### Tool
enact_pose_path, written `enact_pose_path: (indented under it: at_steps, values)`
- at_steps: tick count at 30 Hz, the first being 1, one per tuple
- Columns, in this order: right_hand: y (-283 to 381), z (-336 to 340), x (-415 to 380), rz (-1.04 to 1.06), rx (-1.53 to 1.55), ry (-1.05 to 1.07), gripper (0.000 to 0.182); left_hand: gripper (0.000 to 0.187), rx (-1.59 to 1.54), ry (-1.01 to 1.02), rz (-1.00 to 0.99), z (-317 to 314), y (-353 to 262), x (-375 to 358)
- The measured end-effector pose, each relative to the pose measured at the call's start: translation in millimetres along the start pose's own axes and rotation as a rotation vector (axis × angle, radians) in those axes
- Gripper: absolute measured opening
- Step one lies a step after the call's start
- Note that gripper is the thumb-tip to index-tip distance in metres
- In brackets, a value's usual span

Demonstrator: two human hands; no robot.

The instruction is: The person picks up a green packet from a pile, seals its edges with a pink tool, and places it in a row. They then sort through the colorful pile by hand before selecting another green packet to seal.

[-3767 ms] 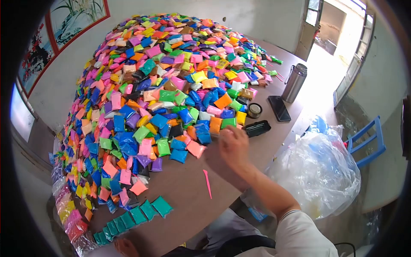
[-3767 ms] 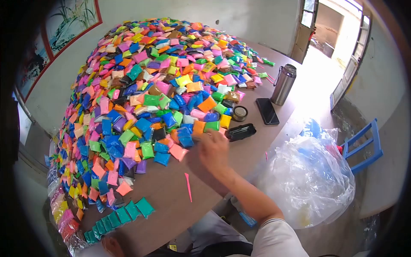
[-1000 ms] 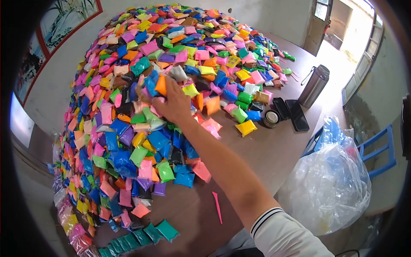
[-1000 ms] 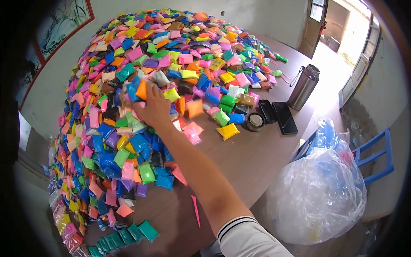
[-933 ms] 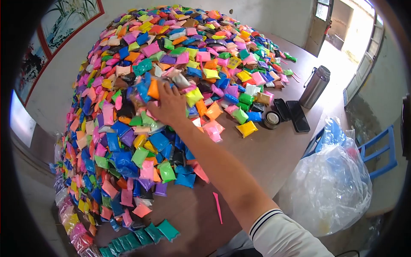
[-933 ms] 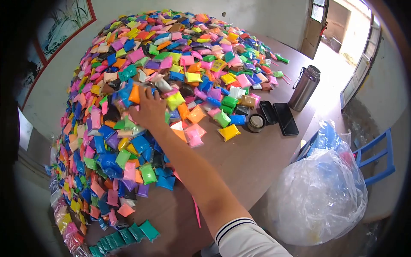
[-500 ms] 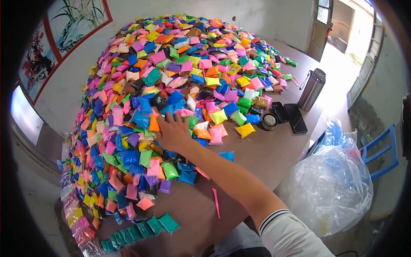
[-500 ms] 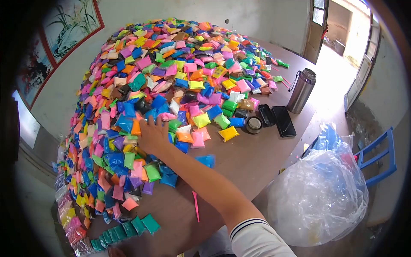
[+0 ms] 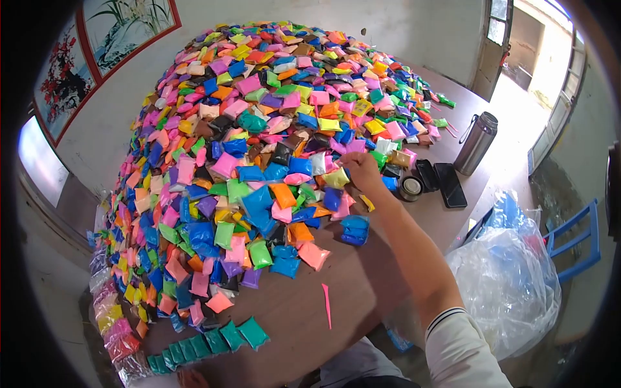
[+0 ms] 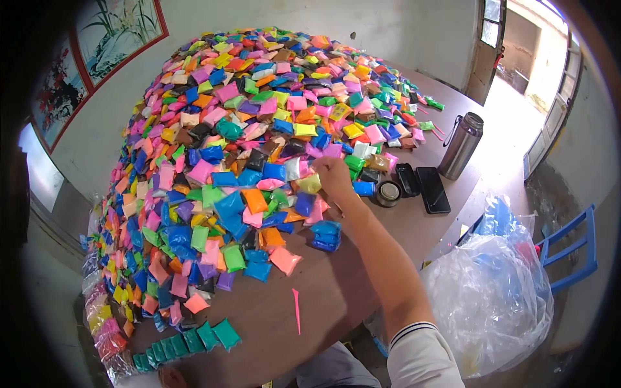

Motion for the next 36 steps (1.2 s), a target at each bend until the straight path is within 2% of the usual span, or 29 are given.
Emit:
enact_pose_path:
  at_steps: [1,4,7,10,11,14,15,17,18,19,20,22,26,27,31,34,35,36]
  values:
    - [2.7,-1.8,-3.9,-0.179,0.241,0.038,0.019,0.021,0.004,0.02,0.01,-0.5,2.6,-0.9]
    - [18.3,-7.1,-11.9,-0.299,0.31,0.081,0.018,0.021,0.014,0.065,0.026,2.4,-0.7,0.5]
    - [51.3,-27.2,-21.3,-0.216,0.329,0.175,0.016,0.023,0.024,0.063,0.023,4.3,0.9,-0.3]
    - [73.3,-61.7,-32.4,-0.252,0.322,0.279,0.016,0.025,0.073,0.091,0.036,0.3,6.2,-5.5]
    - [87.5,-72.3,-31.6,-0.119,0.248,0.323,0.016,0.026,0.093,0.107,0.042,-0.1,7.5,-5.4]
    - [109.1,-99.1,-39.0,-0.046,0.339,0.417,0.017,0.028,0.042,0.15,0.125,5.4,-0.9,1.1]
    - [113.1,-103.3,-41.8,-0.079,0.27,0.466,0.021,0.027,0.06,0.097,0.088,7.5,0.0,-0.3]
    - [131.0,-108.3,-47.9,0.076,0.187,0.547,0.026,0.026,0.093,-0.005,0.012,3.1,2.6,-4.9]
    - [140.6,-110.5,-53.9,0.153,0.144,0.587,0.028,0.017,0.018,-0.009,0.035,2.2,2.0,-5.4]
    - [145.4,-115.7,-64.0,0.131,0.178,0.644,0.039,0.015,-0.054,-0.011,0.058,3.0,2.0,-2.9]
    - [156.4,-117.7,-74.0,0.293,0.09,0.595,0.041,0.022,-0.125,-0.016,0.079,4.7,2.3,-0.2]
    - [176.6,-121.2,-101.8,0.616,-0.093,0.475,0.045,0.022,-0.1,-0.011,0.073,2.5,2.6,1.4]
    - [176.5,-127.3,-135.9,0.694,-0.359,0.456,0.05,0.021,-0.081,-0.018,0.061,7.9,-4.7,4.0]
    - [181.0,-122.9,-144.9,0.719,-0.347,0.381,0.047,0.021,-0.076,-0.031,0.061,7.6,-1.7,2.3]
    - [183.3,-114.5,-193.3,0.796,-0.369,0.341,0.041,0.023,-0.109,-0.051,0.073,-2.5,3.9,1.9]
    - [191.3,-93.9,-225.8,0.803,-0.401,0.26,0.042,0.022,-0.126,-0.021,0.085,3.2,0.0,3.3]
    - [194.0,-80.5,-230.6,0.743,-0.366,0.276,0.042,0.022,-0.125,-0.006,0.087,4.4,-0.9,4.4]
    - [191.8,-63.3,-227.5,0.694,-0.372,0.2,0.042,0.022,-0.121,0.0,0.074,5.0,-1.1,4.9]
Point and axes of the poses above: each hand's wrist, its own x-axis towards the middle knuckle, its own z-axis out of the back of the hand, y = z × x, the point moved 8 cm from there along x, towards the middle knuckle, and after that the axes turned 8 degrees about -y, right-handed, at the moved point
